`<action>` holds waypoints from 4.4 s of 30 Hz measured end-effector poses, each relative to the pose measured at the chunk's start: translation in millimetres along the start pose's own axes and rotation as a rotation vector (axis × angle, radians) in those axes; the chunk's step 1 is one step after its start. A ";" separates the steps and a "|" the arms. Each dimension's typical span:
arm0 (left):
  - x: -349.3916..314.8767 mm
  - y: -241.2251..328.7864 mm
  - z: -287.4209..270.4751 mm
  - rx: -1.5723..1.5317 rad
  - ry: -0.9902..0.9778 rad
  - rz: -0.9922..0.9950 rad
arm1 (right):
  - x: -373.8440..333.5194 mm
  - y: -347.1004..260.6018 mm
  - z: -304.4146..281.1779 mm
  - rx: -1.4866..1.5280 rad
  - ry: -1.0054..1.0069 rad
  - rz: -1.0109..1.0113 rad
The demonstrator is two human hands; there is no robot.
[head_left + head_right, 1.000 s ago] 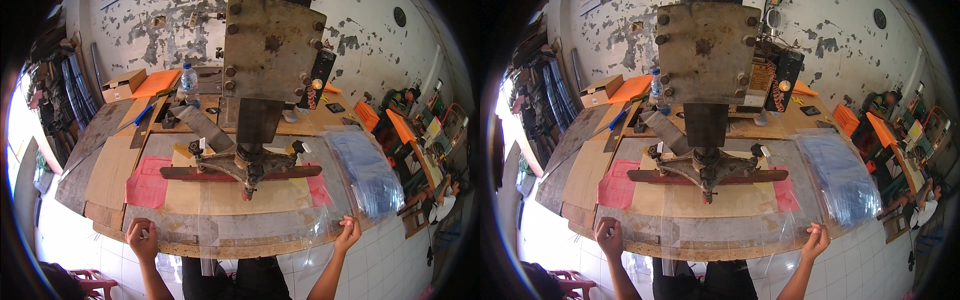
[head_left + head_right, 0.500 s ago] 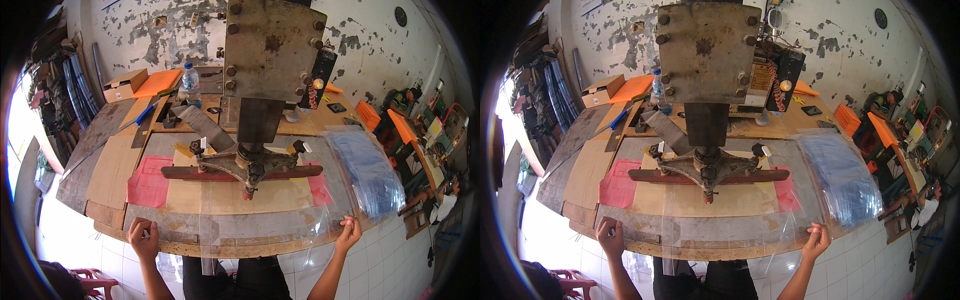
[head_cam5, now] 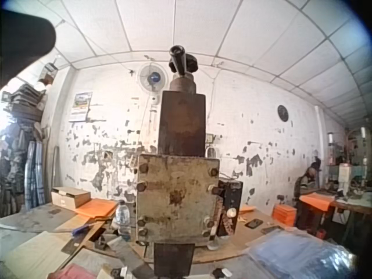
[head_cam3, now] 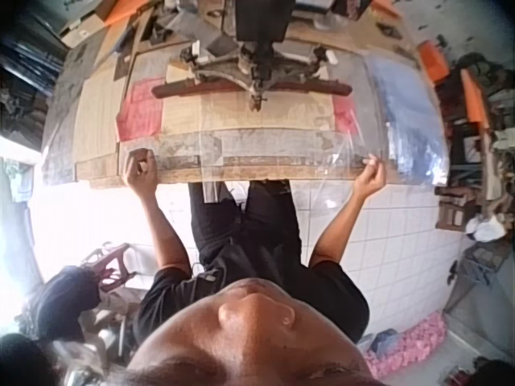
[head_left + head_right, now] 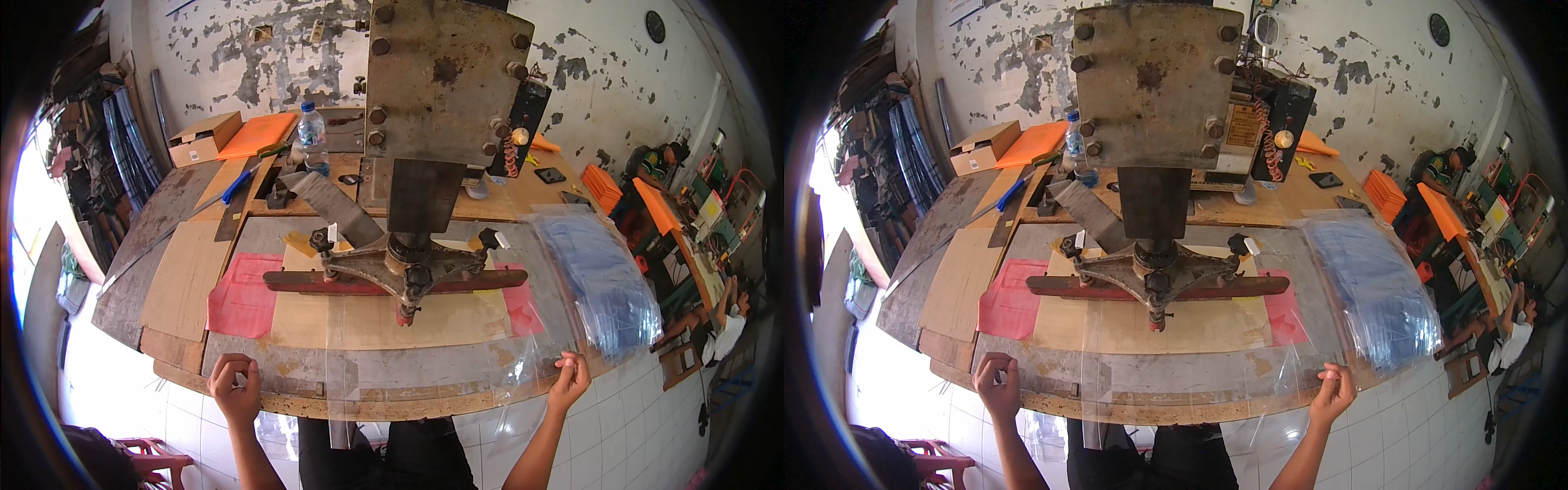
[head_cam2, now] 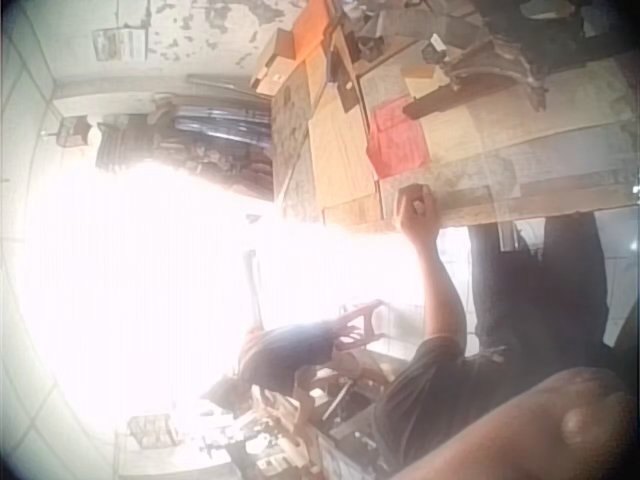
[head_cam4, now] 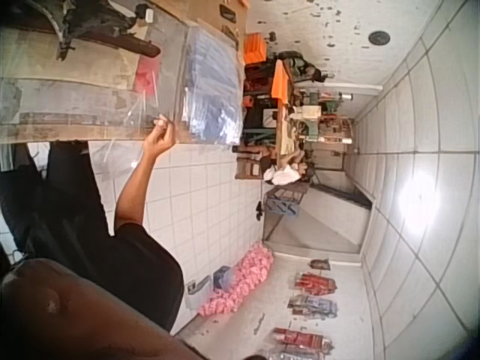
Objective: The person handles transparent plastic sheets by hand, unfolding, aligning, and positioning them on the work table beneath the press machine.
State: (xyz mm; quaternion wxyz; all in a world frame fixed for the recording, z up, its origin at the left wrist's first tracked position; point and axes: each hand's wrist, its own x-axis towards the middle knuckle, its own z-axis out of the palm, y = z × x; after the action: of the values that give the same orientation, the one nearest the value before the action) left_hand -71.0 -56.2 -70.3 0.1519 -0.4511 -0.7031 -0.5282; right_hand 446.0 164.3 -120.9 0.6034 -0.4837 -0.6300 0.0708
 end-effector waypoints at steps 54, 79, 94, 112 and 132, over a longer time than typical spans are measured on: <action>1.2 -3.3 -8.2 -0.055 -0.086 -0.011 | 13.8 -39.5 2.0 -0.053 -0.166 0.011; 3.8 46.4 48.1 -0.024 -0.575 0.136 | 68.3 -86.2 121.5 -0.378 -0.760 -0.135; 2.8 45.2 46.8 -0.003 -0.590 0.147 | 76.8 -110.1 82.0 0.036 -0.736 0.111; 15.7 63.8 20.1 -0.929 -0.537 -0.438 | 50.7 -141.2 25.9 0.595 -0.648 0.215; 23.3 65.8 -0.4 -0.867 -0.397 -0.345 | 54.6 -171.1 39.9 0.505 -0.517 0.089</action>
State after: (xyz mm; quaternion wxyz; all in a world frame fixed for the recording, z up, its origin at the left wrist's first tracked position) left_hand -31.5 -43.2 -14.2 -0.2753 -0.4417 -0.4988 -0.6931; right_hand 334.0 132.7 21.6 0.5210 -0.3128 -0.7027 0.3702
